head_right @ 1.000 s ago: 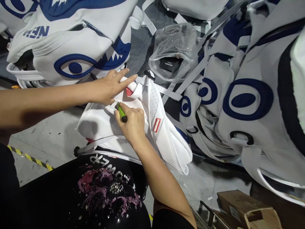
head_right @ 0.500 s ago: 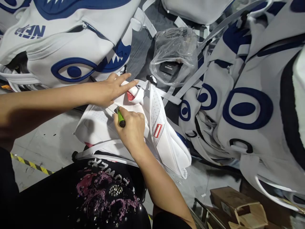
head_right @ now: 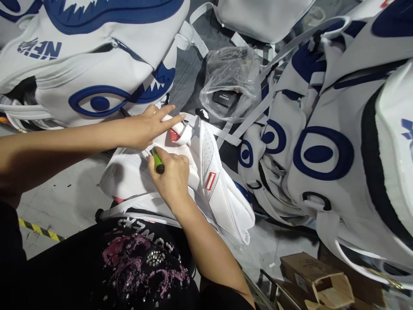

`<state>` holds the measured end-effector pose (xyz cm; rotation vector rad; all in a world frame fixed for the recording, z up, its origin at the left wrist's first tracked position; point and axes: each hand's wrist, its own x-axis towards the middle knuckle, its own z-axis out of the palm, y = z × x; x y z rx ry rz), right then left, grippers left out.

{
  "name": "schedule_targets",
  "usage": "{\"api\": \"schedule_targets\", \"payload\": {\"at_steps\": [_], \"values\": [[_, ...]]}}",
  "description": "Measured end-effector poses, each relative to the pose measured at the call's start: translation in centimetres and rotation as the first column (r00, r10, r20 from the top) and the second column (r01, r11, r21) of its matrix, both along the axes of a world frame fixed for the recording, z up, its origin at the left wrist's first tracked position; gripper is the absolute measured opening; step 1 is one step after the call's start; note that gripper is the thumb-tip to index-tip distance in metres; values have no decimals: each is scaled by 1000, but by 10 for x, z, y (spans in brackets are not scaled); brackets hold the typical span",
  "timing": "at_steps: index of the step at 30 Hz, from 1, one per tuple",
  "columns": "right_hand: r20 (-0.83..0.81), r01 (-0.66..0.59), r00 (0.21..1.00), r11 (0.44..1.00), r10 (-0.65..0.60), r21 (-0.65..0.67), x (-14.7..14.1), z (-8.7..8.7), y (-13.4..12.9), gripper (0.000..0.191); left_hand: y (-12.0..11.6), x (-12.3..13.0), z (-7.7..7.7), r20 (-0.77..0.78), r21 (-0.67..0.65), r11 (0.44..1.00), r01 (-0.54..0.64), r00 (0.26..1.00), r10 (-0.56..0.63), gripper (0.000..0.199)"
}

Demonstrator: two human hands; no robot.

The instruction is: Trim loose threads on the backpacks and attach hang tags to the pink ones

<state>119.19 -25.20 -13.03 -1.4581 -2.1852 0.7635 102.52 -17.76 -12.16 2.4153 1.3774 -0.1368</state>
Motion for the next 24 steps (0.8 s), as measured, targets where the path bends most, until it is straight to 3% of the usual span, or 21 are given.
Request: {"api": "schedule_targets", "payload": {"at_steps": [9,15,17,19,21,24], "values": [[30,-23,999,999,24,-26,-2,4,1,35,-6,6,13,-77,-14,999,-40,996,39,112],[32,-67,997,992,71,-106,-4,7,6,32,-8,0,6,-66,105,994,16,998,-9,105],[120,-51,991,994,62,-95,-6,9,6,27,-8,-2,3,-67,125,992,24,998,-15,105],[180,-74,979,992,90,-98,-5,16,6,23,-9,-3,2,-69,127,992,25,998,-16,104],[127,-125,982,986,139,-110,3,30,8,21,-11,-5,1,-55,141,990,31,998,-24,102],[-76,-91,992,993,96,71,30,55,24,23,-14,-6,1,-16,171,985,28,1000,-25,103]]}}
